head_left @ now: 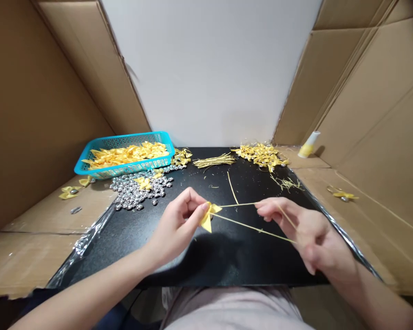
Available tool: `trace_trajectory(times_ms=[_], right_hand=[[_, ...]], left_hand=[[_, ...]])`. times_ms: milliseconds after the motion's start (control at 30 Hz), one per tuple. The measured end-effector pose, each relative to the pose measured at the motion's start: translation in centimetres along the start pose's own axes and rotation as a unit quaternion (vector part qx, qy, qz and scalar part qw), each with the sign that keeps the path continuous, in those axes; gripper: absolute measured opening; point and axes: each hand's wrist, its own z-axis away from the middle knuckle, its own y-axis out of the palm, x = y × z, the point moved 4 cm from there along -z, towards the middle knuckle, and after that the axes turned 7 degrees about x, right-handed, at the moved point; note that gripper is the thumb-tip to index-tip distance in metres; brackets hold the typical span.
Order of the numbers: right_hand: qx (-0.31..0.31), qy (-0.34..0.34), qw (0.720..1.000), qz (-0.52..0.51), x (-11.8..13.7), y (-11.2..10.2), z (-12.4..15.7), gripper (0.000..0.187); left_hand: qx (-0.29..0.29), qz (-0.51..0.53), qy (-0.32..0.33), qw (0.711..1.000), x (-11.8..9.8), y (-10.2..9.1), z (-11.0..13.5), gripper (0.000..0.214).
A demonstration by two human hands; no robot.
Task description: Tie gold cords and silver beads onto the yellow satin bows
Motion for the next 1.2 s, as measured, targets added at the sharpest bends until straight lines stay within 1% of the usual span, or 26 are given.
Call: trace_trajectory(times_ms=[33,67,100,133,167,200,233,267,300,333,367,400,433,467,500,533,600,633,700,800,933,1067,1200], right_hand=[[-0.07,-0.004,0.996,-0.05,-0.4,0.1,0.7,0.047],[-0.136,-0.003,0.986,-0.101,-0.9,0.1,1.4,0.049],[-0.187,0.004,0.972,-0.141,-1.5,0.3,1.9,0.049],[-0.214,0.019,0.962,-0.167,-2.1,0.5,2.3,0.047],[-0.232,0.048,0.957,-0.166,-2.7,0.7,2.5,0.042],[-0.239,0.085,0.958,-0.135,-3.2,0.9,2.7,0.035],[-0.242,0.125,0.959,-0.072,-3.7,1.0,2.9,0.024],[-0.247,0.158,0.956,0.019,-3.9,0.9,3.0,0.013],[-0.253,0.173,0.944,0.125,-4.0,0.9,3.0,0.009],[-0.259,0.169,0.923,0.23,-3.7,0.9,2.9,0.019],[-0.265,0.15,0.897,0.32,-3.4,1.1,2.7,0.028],[-0.268,0.121,0.874,0.387,-3.0,1.4,2.5,0.033],[-0.265,0.092,0.859,0.429,-2.7,1.8,2.2,0.035],[-0.249,0.065,0.857,0.447,-2.5,2.2,1.8,0.034],[-0.215,0.043,0.866,0.449,-2.4,2.8,1.4,0.032],[-0.172,0.025,0.881,0.44,-2.4,3.4,0.9,0.027],[-0.085,0.011,0.907,0.412,-2.6,4.5,0.2,0.014],[-0.055,0.017,0.915,0.4,-2.7,4.9,-0.1,0.008],[-0.028,0.042,0.926,0.375,-3.1,5.2,-0.5,0.006],[-0.008,0.072,0.944,0.321,-3.7,5.3,-0.5,0.005],[-0.011,0.061,0.958,0.281,-4.0,5.2,-0.3,0.008],[-0.036,0.045,0.958,0.281,-3.8,5.1,-0.2,0.011],[-0.076,0.021,0.952,0.296,-3.5,4.9,0.0,0.011]], left_hand=[[0.004,0.015,-0.018,1.0,0.3,0.5,0.9,0.02],[0.01,0.027,-0.036,0.999,0.6,1.1,1.7,0.021],[0.018,0.037,-0.049,0.998,0.9,1.7,2.4,0.022],[0.024,0.045,-0.065,0.997,1.3,2.3,3.0,0.023],[0.023,0.055,-0.076,0.995,1.7,2.8,3.5,0.023],[0.02,0.064,-0.084,0.994,2.0,3.2,3.9,0.024],[0.014,0.073,-0.089,0.993,2.4,3.5,4.2,0.025],[0.008,0.08,-0.091,0.993,2.7,3.8,4.4,0.025],[0.004,0.086,-0.091,0.992,3.0,4.0,4.5,0.025],[0.003,0.091,-0.092,0.992,3.2,4.1,4.5,0.025],[0.005,0.096,-0.095,0.991,3.4,4.3,4.5,0.025],[0.01,0.1,-0.099,0.99,3.6,4.4,4.5,0.025],[0.015,0.103,-0.103,0.989,3.6,4.5,4.4,0.025],[0.021,0.105,-0.105,0.989,3.6,4.6,4.4,0.024],[0.025,0.106,-0.105,0.989,3.6,4.7,4.3,0.024],[0.028,0.105,-0.102,0.989,3.5,4.8,4.3,0.023],[0.026,0.097,-0.091,0.991,3.2,4.8,4.2,0.022],[0.021,0.093,-0.083,0.992,3.0,4.8,4.2,0.02],[0.009,0.089,-0.069,0.994,2.8,4.7,4.3,0.016],[0.006,0.093,-0.057,0.994,2.8,4.8,4.3,0.02],[0.006,0.085,-0.044,0.995,3.0,4.7,4.3,0.018],[-0.015,0.078,-0.024,0.997,3.0,4.4,4.3,0.011],[-0.026,0.089,-0.027,0.995,3.1,4.4,4.1,0.008]])
